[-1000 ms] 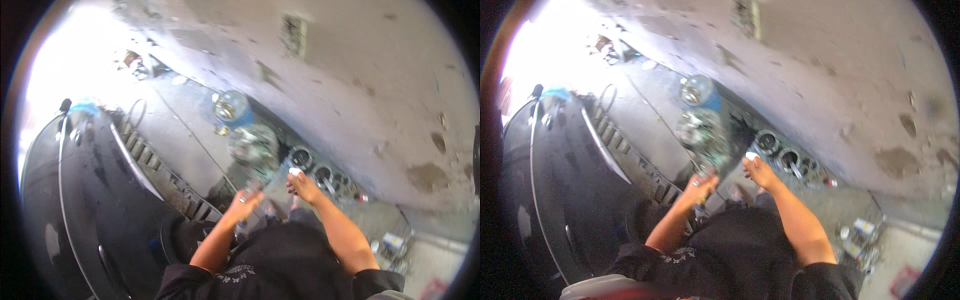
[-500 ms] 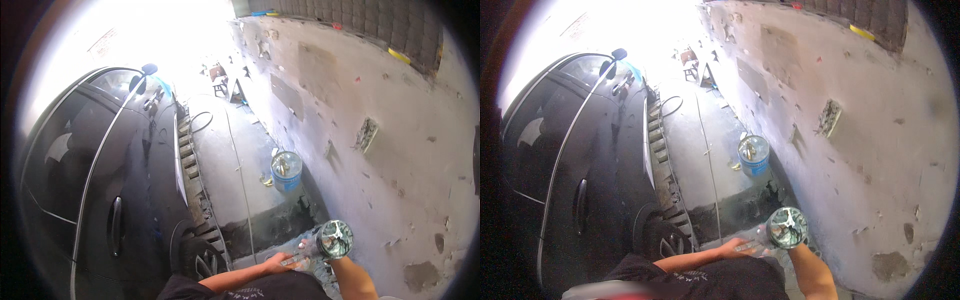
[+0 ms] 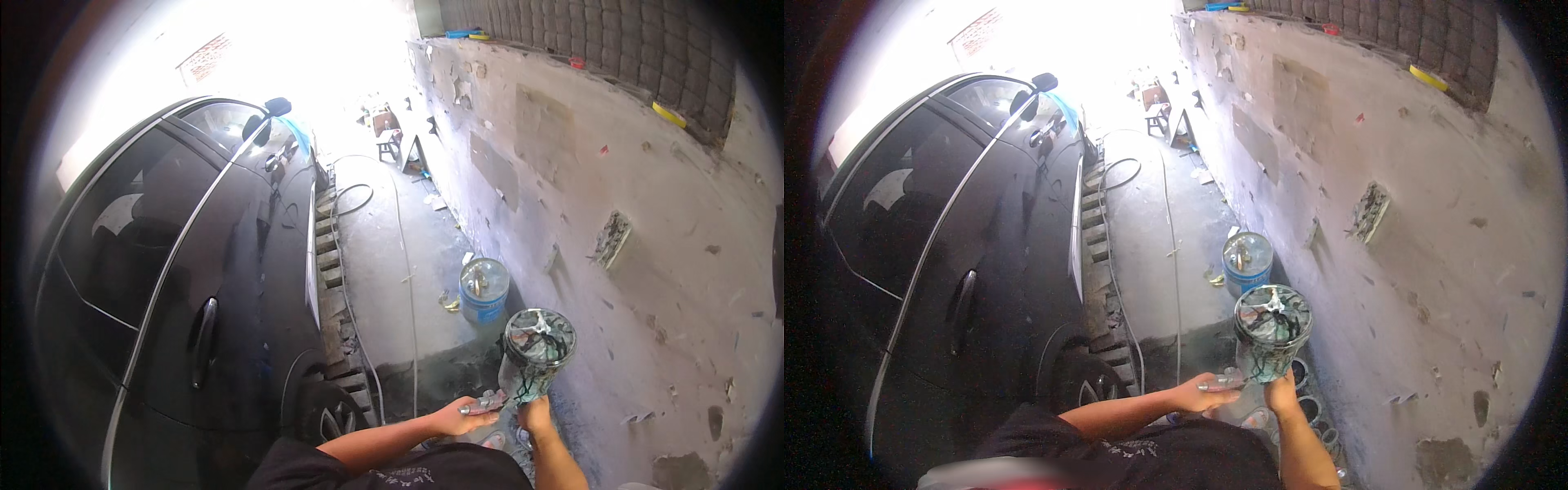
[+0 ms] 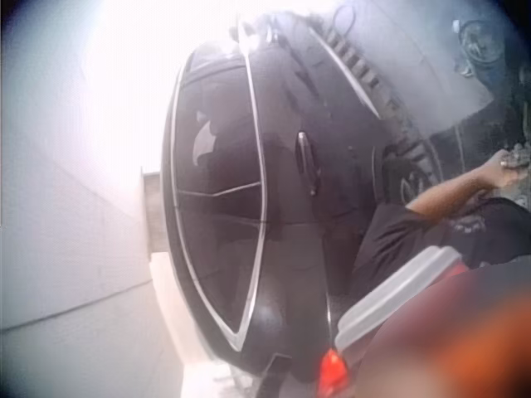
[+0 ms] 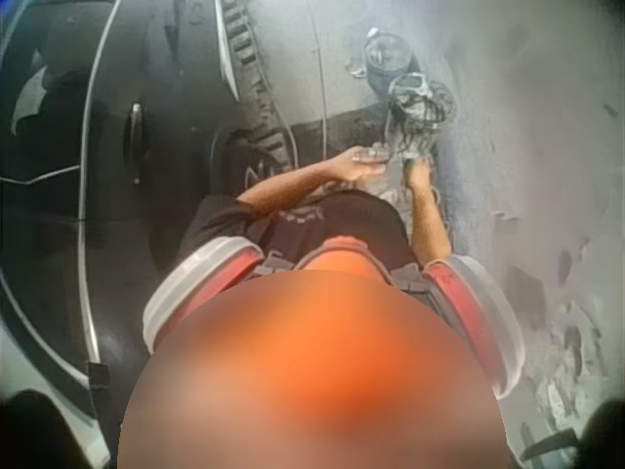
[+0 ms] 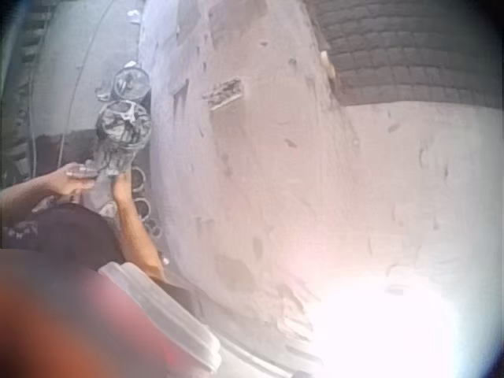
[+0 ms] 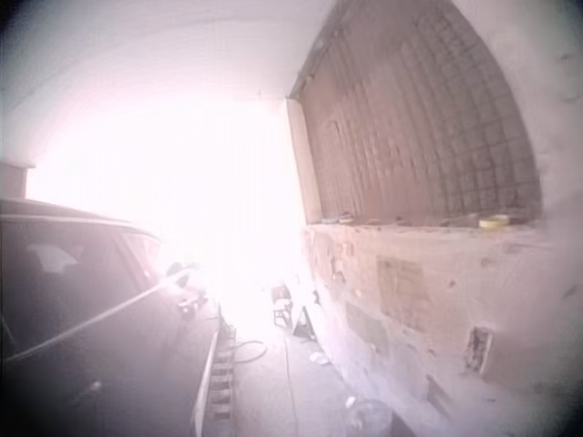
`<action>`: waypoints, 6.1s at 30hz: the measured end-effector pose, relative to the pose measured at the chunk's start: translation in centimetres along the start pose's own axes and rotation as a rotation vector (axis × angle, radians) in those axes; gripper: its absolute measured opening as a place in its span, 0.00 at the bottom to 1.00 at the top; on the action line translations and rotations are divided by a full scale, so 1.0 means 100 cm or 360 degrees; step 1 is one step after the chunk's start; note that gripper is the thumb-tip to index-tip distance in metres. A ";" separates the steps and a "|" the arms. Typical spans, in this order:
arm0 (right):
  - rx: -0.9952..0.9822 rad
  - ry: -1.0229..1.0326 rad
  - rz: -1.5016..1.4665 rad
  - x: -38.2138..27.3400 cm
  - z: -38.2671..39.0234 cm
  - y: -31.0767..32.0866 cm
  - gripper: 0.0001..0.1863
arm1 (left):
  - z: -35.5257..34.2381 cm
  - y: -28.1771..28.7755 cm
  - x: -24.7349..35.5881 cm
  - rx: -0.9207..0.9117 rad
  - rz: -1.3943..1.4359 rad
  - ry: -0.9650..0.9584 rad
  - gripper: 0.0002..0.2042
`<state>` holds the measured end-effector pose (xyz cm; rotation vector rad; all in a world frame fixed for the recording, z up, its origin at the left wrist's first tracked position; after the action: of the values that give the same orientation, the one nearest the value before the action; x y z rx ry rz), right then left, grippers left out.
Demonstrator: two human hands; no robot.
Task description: The person stirs paint in a can with a brush, pours it into a spray gun cup, and secures the lid. They then walk to a shelf, pick up a paper towel, and wipe their hands.
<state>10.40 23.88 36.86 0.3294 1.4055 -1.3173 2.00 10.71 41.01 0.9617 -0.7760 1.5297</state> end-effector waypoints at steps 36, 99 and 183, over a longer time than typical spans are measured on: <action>-0.0289 -0.0642 -0.0188 -0.031 0.033 -0.045 0.23 | 0.001 0.039 0.017 0.0017 -0.0177 0.0051 0.15; -0.2111 0.1395 0.2936 -0.152 0.119 -0.106 0.46 | -0.044 0.001 -0.088 -0.0928 -0.0863 -0.0189 0.15; -0.1010 0.0881 0.2506 -0.185 0.076 -0.090 0.56 | -0.048 0.001 -0.047 -0.0093 -0.0856 -0.0379 0.18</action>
<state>13.33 23.02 58.58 1.0930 1.3001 0.5324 1.39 12.74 34.67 1.2068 -0.6524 0.9338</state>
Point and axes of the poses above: each hand's wrist, its own z-axis away from the middle knuckle, its own y-axis out of the back of the hand, x = y × z, the point moved 10 cm from there along -z, towards the middle knuckle, and after that the axes turned 14 degrees about x, right-handed, at the moved point
